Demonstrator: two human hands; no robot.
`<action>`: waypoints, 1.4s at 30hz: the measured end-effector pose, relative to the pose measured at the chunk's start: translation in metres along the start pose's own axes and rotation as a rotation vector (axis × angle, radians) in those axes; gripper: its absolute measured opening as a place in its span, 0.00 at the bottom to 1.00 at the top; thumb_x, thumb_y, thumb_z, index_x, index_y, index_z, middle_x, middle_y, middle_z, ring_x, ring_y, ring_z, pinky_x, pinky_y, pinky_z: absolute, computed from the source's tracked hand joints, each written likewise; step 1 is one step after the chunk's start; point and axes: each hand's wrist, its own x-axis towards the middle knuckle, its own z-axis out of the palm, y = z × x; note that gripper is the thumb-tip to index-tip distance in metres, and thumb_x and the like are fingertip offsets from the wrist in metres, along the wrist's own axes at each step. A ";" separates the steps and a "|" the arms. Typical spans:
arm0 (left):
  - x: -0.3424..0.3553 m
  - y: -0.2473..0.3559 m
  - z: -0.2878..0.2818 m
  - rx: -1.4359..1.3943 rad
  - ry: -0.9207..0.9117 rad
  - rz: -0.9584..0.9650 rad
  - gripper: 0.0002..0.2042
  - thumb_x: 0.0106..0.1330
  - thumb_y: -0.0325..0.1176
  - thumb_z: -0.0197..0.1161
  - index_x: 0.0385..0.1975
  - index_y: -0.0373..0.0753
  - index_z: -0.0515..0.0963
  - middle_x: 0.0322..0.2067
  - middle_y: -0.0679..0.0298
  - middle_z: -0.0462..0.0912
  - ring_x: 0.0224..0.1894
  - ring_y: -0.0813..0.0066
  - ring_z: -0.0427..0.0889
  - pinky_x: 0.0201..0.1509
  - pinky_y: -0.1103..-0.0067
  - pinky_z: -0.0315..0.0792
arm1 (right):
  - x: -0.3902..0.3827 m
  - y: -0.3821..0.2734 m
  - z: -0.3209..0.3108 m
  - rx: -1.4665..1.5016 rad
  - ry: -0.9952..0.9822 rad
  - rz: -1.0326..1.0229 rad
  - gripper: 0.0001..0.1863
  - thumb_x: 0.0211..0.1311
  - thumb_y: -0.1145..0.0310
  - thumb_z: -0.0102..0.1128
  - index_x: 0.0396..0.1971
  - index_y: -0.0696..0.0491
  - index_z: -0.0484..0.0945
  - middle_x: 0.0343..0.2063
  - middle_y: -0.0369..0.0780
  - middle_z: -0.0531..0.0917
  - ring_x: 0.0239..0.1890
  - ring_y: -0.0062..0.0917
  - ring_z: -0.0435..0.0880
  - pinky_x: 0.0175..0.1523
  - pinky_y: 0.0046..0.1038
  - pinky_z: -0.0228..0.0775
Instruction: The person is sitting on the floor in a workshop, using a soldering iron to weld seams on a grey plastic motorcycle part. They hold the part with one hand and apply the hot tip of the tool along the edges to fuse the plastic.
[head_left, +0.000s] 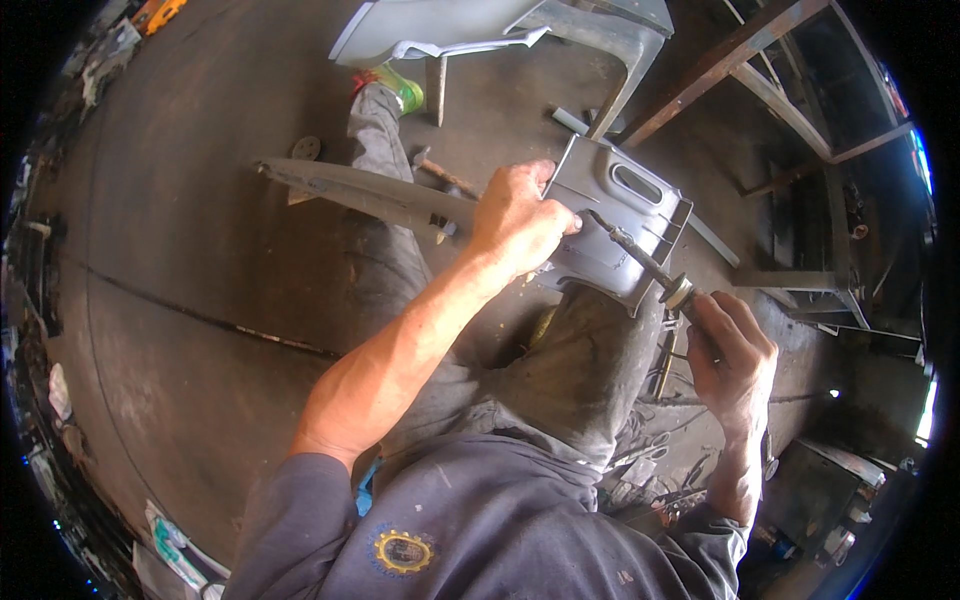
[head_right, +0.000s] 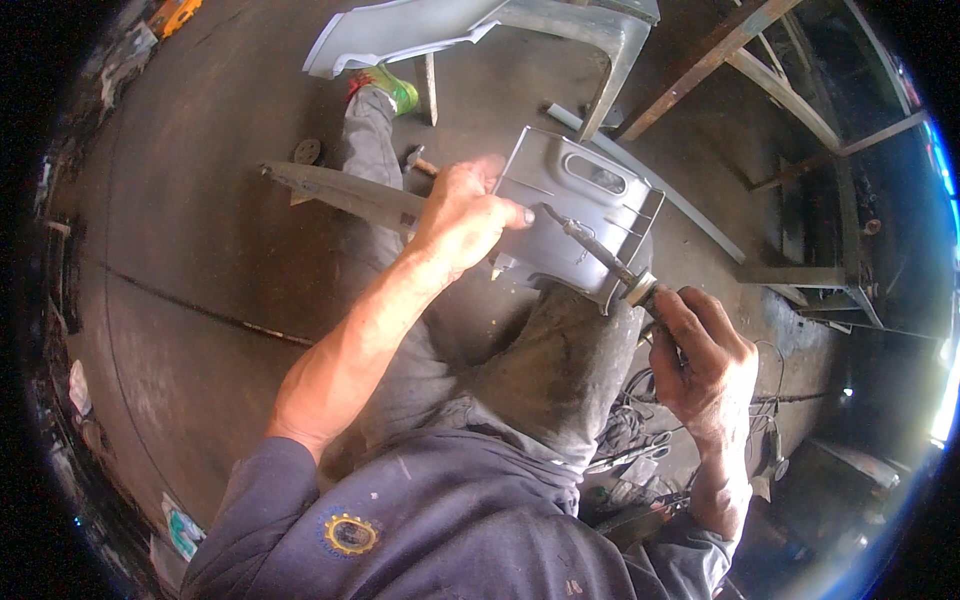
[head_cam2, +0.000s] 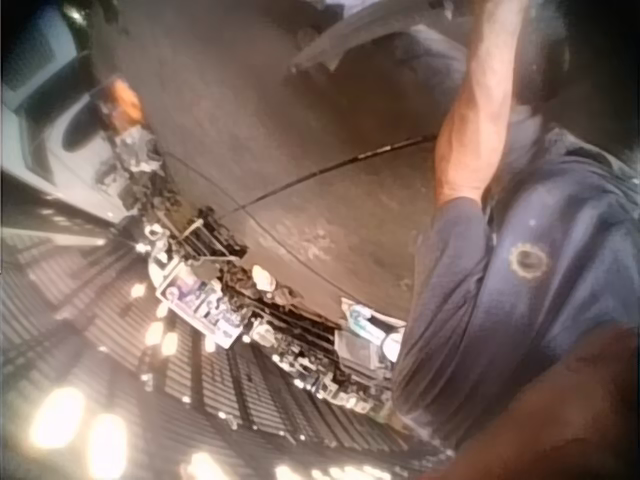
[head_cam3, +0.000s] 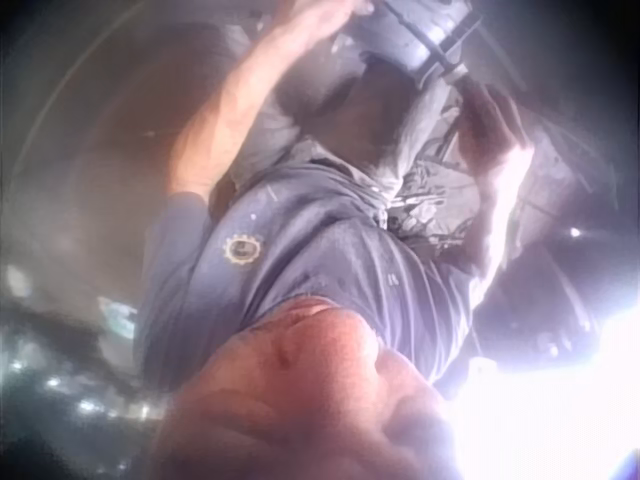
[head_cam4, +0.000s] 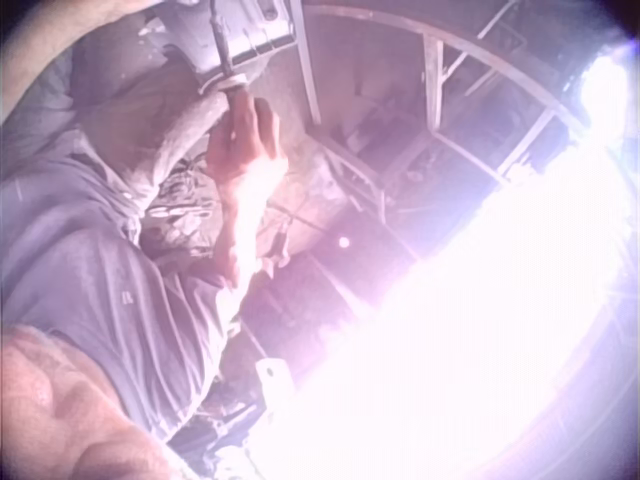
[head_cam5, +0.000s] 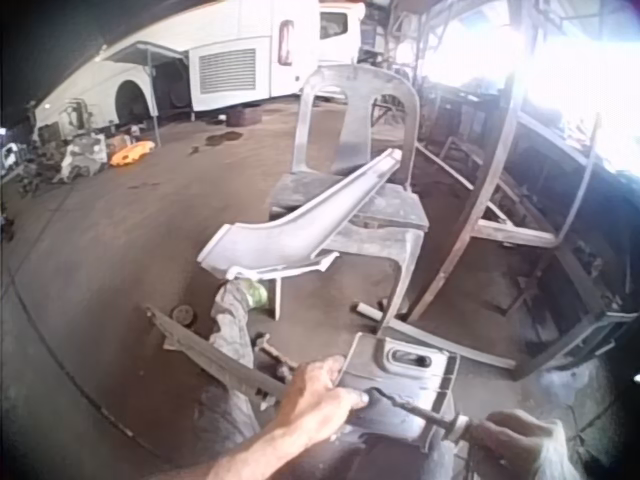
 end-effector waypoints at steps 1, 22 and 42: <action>-0.001 0.001 0.000 -0.002 -0.004 -0.007 0.17 0.50 0.22 0.69 0.42 0.27 0.81 0.36 0.52 0.86 0.40 0.68 0.81 0.48 0.74 0.74 | 0.000 0.000 0.000 0.002 -0.003 0.003 0.22 0.47 0.82 0.66 0.46 0.52 0.85 0.41 0.43 0.86 0.34 0.36 0.89 0.38 0.31 0.82; -0.001 0.007 -0.001 0.047 -0.007 -0.035 0.19 0.50 0.23 0.70 0.44 0.26 0.81 0.39 0.48 0.86 0.44 0.64 0.82 0.51 0.72 0.74 | 0.001 -0.001 0.000 -0.005 -0.024 0.008 0.23 0.46 0.82 0.66 0.47 0.52 0.85 0.42 0.43 0.86 0.35 0.37 0.90 0.39 0.32 0.83; 0.001 0.006 0.000 -0.009 -0.042 -0.035 0.21 0.51 0.20 0.67 0.49 0.25 0.80 0.42 0.49 0.86 0.45 0.67 0.82 0.52 0.75 0.74 | 0.006 0.000 -0.002 -0.014 -0.056 0.026 0.24 0.46 0.81 0.66 0.48 0.51 0.85 0.42 0.42 0.86 0.34 0.37 0.89 0.40 0.32 0.82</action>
